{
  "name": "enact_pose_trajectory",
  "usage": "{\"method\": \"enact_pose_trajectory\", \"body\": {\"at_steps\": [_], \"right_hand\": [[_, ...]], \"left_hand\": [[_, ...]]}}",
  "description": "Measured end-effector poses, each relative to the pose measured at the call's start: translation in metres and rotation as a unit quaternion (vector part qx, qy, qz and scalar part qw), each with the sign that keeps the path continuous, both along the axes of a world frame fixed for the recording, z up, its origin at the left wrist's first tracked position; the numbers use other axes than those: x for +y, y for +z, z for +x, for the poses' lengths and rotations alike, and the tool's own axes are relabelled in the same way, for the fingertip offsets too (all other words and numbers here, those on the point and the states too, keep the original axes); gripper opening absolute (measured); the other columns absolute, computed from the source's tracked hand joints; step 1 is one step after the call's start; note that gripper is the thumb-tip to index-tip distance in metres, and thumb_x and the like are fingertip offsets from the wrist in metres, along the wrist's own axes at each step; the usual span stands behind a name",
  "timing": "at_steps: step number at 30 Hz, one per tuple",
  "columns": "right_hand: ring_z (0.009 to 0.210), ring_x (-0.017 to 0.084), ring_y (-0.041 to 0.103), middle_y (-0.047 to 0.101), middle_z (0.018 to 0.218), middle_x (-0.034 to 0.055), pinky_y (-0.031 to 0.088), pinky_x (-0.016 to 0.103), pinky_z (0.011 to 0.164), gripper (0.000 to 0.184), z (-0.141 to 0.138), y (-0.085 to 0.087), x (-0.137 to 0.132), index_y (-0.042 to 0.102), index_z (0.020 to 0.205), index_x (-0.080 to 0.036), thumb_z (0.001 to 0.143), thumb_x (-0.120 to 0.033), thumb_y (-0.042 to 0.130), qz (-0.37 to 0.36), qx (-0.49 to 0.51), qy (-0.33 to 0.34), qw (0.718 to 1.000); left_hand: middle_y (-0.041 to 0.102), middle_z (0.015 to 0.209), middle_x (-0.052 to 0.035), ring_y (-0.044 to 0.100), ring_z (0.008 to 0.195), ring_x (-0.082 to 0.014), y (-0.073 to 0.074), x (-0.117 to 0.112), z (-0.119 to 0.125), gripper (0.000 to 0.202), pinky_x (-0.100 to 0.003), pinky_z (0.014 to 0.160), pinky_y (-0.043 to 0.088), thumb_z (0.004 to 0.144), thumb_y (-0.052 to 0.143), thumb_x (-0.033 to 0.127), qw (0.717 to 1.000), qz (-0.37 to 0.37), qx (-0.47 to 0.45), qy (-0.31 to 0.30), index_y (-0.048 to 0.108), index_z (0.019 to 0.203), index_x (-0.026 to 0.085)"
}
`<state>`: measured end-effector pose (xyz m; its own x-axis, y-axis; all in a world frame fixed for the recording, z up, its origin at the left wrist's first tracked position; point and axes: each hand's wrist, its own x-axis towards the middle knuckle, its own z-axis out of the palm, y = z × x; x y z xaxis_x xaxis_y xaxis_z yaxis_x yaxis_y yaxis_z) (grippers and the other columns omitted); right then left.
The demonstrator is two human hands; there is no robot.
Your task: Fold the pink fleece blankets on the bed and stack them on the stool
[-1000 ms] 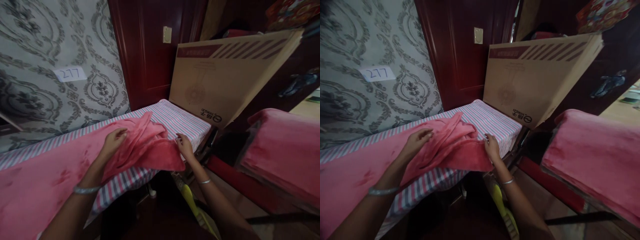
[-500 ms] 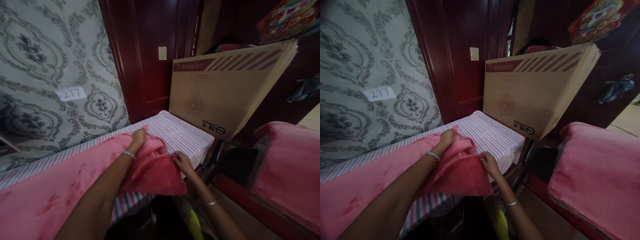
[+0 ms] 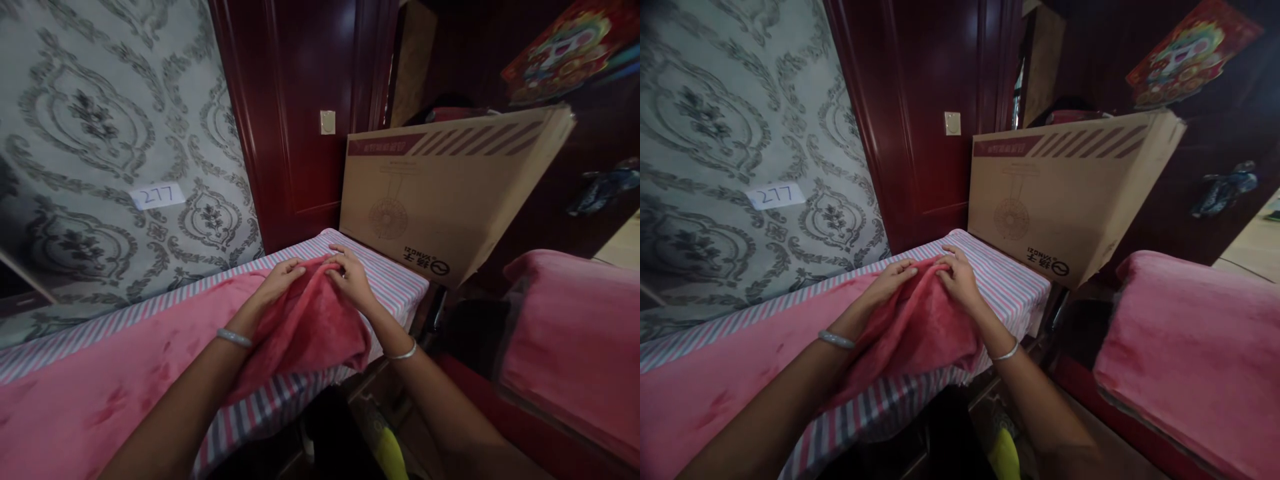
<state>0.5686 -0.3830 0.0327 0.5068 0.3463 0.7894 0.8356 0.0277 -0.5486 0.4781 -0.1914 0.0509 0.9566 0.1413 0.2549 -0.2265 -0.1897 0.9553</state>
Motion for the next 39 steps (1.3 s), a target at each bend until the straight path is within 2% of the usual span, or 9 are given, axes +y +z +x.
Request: {"method": "enact_pose_trajectory", "body": {"at_steps": [3,9,13,16,21,28,33,36,39], "right_hand": [[0.124,0.027,0.059,0.07,0.116,0.0096,0.045,0.043,0.105,0.014,0.004,-0.002,0.006,0.069,0.088,-0.022,0.078,-0.021,0.059,-0.019,0.037,0.012,0.999],[0.078,0.02,0.059,0.066,0.084,0.0019,0.048,0.032,0.072,0.011,0.002,-0.002,0.007,0.063,0.086,-0.024,0.077,-0.03,0.061,-0.029,0.061,0.041,0.997],[0.075,0.02,0.056,0.064,0.081,0.0016,0.046,0.033,0.071,0.008,0.001,0.0,0.008,0.061,0.08,-0.025,0.078,-0.032,0.062,-0.016,0.042,0.029,0.999],[0.078,0.022,0.056,0.064,0.078,0.0018,0.045,0.037,0.078,0.009,0.003,0.001,0.009,0.06,0.076,-0.025,0.078,-0.033,0.063,-0.005,0.021,-0.01,1.0],[0.079,0.022,0.057,0.064,0.08,0.002,0.047,0.036,0.077,0.011,0.009,0.004,0.007,0.058,0.078,-0.025,0.079,-0.036,0.061,0.032,0.032,-0.015,0.999],[0.073,0.018,0.054,0.06,0.077,0.0,0.045,0.034,0.07,0.015,0.014,0.008,0.009,0.058,0.08,-0.023,0.077,-0.038,0.064,0.08,0.048,-0.002,0.996],[0.073,0.018,0.055,0.06,0.078,-0.0006,0.046,0.034,0.071,0.017,0.013,0.009,0.008,0.058,0.08,-0.023,0.076,-0.038,0.065,0.091,0.044,-0.013,0.995],[0.074,0.019,0.056,0.061,0.078,-0.0005,0.047,0.034,0.072,0.017,0.012,0.009,0.004,0.058,0.08,-0.024,0.077,-0.039,0.065,0.09,0.043,-0.029,0.995],[0.081,0.021,0.06,0.063,0.086,0.0017,0.05,0.037,0.079,0.017,0.016,0.01,-0.003,0.06,0.089,-0.025,0.08,-0.038,0.064,0.094,0.028,-0.041,0.994]], "left_hand": [[0.069,0.093,-0.0072,0.061,0.09,-0.0216,0.005,-0.002,-0.008,0.033,-0.032,0.082,0.049,0.077,0.075,0.046,0.999,0.032,-0.008,-0.006,0.069,0.09,0.017],[0.066,0.09,-0.0029,0.059,0.087,-0.0187,0.01,-0.005,-0.014,0.023,-0.031,0.083,0.047,0.08,0.063,0.039,0.994,0.108,-0.035,-0.006,0.066,0.087,0.018],[0.063,0.086,-0.0017,0.057,0.084,-0.0183,0.009,-0.004,-0.013,0.016,-0.031,0.082,0.048,0.082,0.056,0.033,0.979,0.195,-0.05,0.026,0.061,0.083,0.018],[0.068,0.096,-0.0056,0.061,0.091,-0.0217,0.004,0.0,-0.023,0.016,-0.035,0.089,0.05,0.08,0.052,0.022,0.948,0.308,-0.033,0.073,0.062,0.092,0.017],[0.068,0.129,-0.0112,0.063,0.117,-0.0275,-0.021,0.014,-0.079,0.049,-0.041,0.103,0.048,0.077,0.049,0.011,0.892,0.435,0.022,0.121,0.061,0.123,0.019],[0.055,0.144,-0.0183,0.056,0.131,-0.0328,-0.073,0.027,-0.172,0.062,-0.049,0.111,0.047,0.078,0.064,0.023,0.834,0.506,0.048,0.215,0.052,0.138,0.015],[0.066,0.126,-0.0137,0.065,0.116,-0.0278,-0.092,0.032,-0.204,0.049,-0.043,0.101,0.053,0.078,0.056,0.015,0.838,0.459,0.098,0.279,0.06,0.127,0.018],[0.074,0.109,-0.0082,0.071,0.099,-0.027,-0.09,0.035,-0.213,0.043,-0.039,0.09,0.056,0.078,0.056,0.024,0.885,0.338,0.155,0.279,0.066,0.119,0.019],[0.076,0.1,-0.0052,0.07,0.081,-0.0237,-0.077,0.038,-0.219,0.042,-0.032,0.069,0.057,0.076,0.06,0.033,0.945,0.14,0.162,0.248,0.071,0.113,0.018]]}}
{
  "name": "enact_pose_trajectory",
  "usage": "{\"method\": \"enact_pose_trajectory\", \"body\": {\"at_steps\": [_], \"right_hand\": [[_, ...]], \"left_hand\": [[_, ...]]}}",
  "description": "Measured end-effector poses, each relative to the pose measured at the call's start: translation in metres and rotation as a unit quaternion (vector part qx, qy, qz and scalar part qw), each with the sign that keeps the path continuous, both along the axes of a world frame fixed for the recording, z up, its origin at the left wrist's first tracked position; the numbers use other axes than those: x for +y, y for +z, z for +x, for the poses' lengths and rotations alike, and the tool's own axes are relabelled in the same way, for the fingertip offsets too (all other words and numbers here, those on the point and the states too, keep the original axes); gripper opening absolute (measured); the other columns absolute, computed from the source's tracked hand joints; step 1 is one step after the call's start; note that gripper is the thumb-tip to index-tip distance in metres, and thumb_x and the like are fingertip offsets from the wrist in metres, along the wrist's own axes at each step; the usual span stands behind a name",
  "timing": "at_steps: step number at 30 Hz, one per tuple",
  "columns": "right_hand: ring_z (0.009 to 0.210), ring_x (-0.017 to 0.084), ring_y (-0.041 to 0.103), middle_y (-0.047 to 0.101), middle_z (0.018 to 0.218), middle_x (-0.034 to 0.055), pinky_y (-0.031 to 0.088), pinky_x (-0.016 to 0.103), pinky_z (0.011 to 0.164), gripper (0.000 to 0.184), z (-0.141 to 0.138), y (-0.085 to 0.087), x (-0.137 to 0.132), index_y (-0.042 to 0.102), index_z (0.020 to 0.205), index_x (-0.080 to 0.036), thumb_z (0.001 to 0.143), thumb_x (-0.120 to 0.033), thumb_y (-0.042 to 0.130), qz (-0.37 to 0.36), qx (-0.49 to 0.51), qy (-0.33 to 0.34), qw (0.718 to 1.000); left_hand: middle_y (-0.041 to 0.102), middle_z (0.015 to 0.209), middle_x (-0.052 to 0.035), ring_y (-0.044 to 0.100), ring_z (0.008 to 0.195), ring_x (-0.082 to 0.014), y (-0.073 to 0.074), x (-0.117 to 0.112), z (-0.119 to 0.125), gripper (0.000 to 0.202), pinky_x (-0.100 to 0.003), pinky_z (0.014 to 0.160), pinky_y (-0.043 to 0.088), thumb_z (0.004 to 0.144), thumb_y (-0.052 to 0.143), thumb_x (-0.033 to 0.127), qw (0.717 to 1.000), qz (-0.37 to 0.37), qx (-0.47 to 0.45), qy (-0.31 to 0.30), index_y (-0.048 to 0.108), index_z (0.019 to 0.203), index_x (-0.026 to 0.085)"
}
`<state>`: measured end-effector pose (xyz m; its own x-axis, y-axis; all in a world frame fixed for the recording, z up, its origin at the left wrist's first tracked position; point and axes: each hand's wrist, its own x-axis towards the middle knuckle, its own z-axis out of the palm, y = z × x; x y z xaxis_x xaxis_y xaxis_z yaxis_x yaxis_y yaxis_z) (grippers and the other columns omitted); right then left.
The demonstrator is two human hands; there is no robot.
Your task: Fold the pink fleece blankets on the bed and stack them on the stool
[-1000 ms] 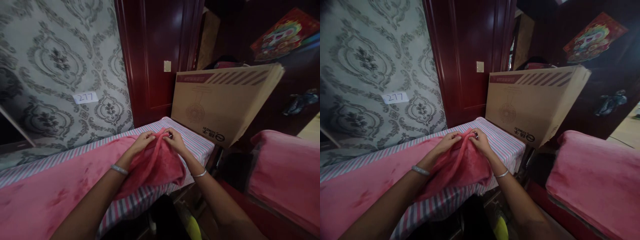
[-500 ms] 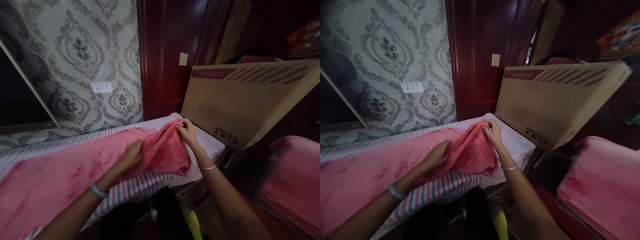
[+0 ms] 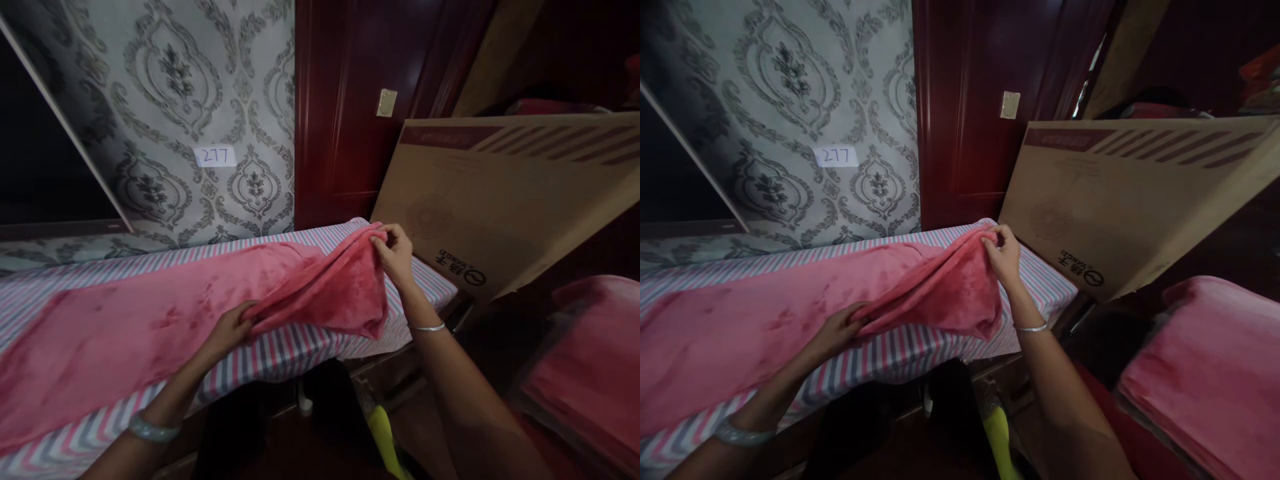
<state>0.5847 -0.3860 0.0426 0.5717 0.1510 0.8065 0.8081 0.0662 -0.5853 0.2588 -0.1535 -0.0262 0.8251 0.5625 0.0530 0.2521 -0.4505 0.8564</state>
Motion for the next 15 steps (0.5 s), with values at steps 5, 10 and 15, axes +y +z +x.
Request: {"method": "enact_pose_trajectory", "body": {"at_steps": [5,10,15], "right_hand": [[0.095,0.026,0.064,0.069,0.106,0.008,0.052,0.044,0.091,0.045,0.011,0.002,-0.014,0.063,0.12,-0.023,0.078,-0.041,0.066,-0.038,0.002,-0.005,0.999],[0.081,0.023,0.063,0.069,0.084,0.0038,0.052,0.04,0.082,0.025,0.03,0.013,-0.012,0.069,0.09,-0.022,0.076,-0.042,0.065,-0.151,0.021,0.026,0.988],[0.07,0.017,0.056,0.061,0.08,0.0015,0.051,0.033,0.07,0.015,0.099,0.038,-0.02,0.062,0.089,-0.019,0.084,-0.032,0.059,-0.017,0.132,-0.09,0.987]], "left_hand": [[0.075,0.1,-0.0065,0.062,0.063,-0.0139,0.031,0.017,-0.001,0.043,-0.024,0.055,0.052,0.065,0.079,0.025,0.948,-0.289,-0.132,-0.001,0.076,0.107,0.016],[0.072,0.09,-0.0047,0.065,0.073,-0.0151,0.063,0.042,0.025,0.034,-0.026,0.066,0.058,0.062,0.08,0.012,0.9,-0.365,-0.239,-0.01,0.075,0.096,0.016],[0.068,0.129,-0.008,0.069,0.102,-0.0222,0.081,0.051,0.064,0.051,-0.035,0.081,0.059,0.075,0.075,0.032,0.934,-0.229,-0.275,-0.017,0.065,0.125,0.026]]}}
